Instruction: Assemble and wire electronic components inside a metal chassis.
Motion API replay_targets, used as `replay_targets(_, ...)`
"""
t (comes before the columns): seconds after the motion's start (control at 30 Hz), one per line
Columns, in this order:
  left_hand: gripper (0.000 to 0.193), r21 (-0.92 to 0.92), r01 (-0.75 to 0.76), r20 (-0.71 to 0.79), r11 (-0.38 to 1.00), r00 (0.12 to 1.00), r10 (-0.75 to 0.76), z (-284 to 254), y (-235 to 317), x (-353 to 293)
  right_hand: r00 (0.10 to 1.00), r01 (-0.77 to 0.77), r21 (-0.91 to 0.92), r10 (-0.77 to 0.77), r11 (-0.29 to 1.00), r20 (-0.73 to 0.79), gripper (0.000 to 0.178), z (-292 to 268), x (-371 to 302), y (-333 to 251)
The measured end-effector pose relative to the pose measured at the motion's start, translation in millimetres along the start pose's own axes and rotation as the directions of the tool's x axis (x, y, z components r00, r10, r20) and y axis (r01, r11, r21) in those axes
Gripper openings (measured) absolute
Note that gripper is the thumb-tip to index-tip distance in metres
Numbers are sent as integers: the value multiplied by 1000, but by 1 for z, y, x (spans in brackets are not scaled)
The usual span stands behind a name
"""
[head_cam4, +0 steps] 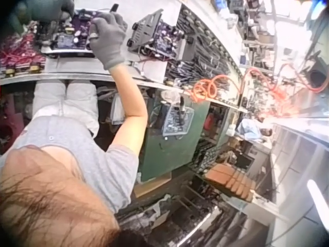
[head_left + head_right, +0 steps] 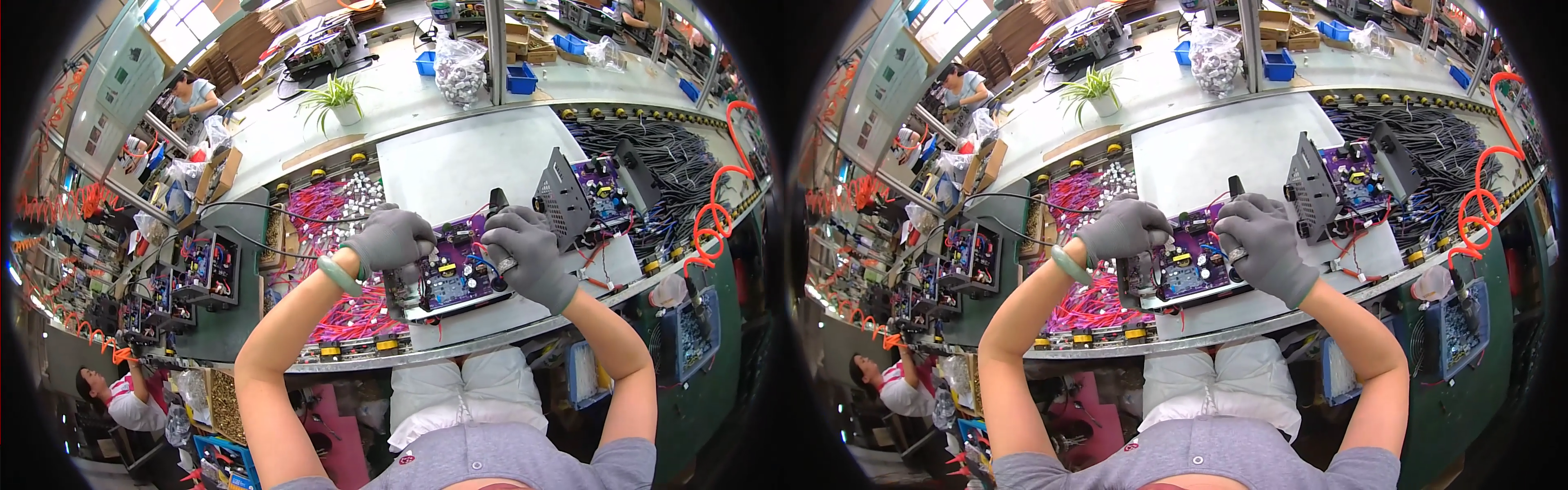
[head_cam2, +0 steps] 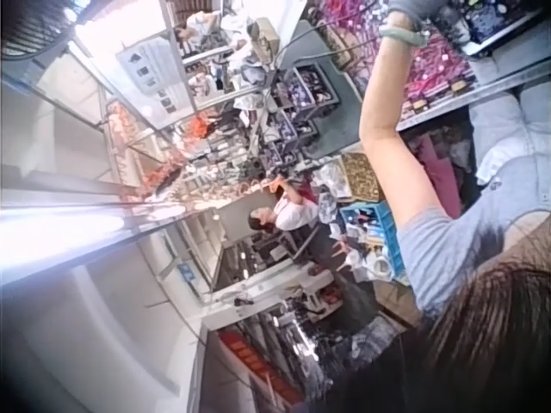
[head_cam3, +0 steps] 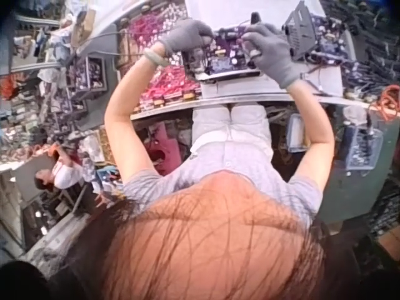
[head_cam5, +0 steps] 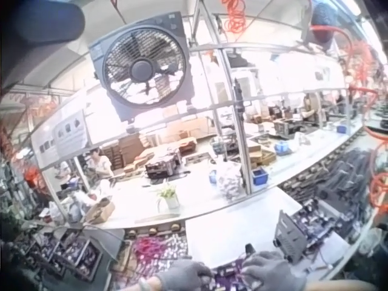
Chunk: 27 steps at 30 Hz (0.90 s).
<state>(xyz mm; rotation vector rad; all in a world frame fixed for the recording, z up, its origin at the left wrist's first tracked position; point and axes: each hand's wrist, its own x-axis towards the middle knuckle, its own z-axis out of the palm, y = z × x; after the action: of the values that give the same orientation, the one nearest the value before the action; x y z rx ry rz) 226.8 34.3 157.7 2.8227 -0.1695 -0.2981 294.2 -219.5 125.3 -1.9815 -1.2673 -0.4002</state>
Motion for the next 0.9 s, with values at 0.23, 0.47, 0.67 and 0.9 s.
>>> replay_targets(0.23,21,-215,116,169,970,982,-80,-14,-3,10,1000,8,37,-8,999,-10,8,3,1,6)
replay_targets(0.47,21,-174,90,122,981,990,-69,-6,7,10,998,-50,23,50,999,-43,6,2,0,5)
replay_targets(0.67,27,-156,135,216,978,971,-100,-11,9,11,999,-32,5,32,999,-28,5,5,-1,2)
replay_targets(0.9,60,264,169,362,950,895,-260,-21,9,29,998,-48,29,50,998,-45,8,9,2,3)
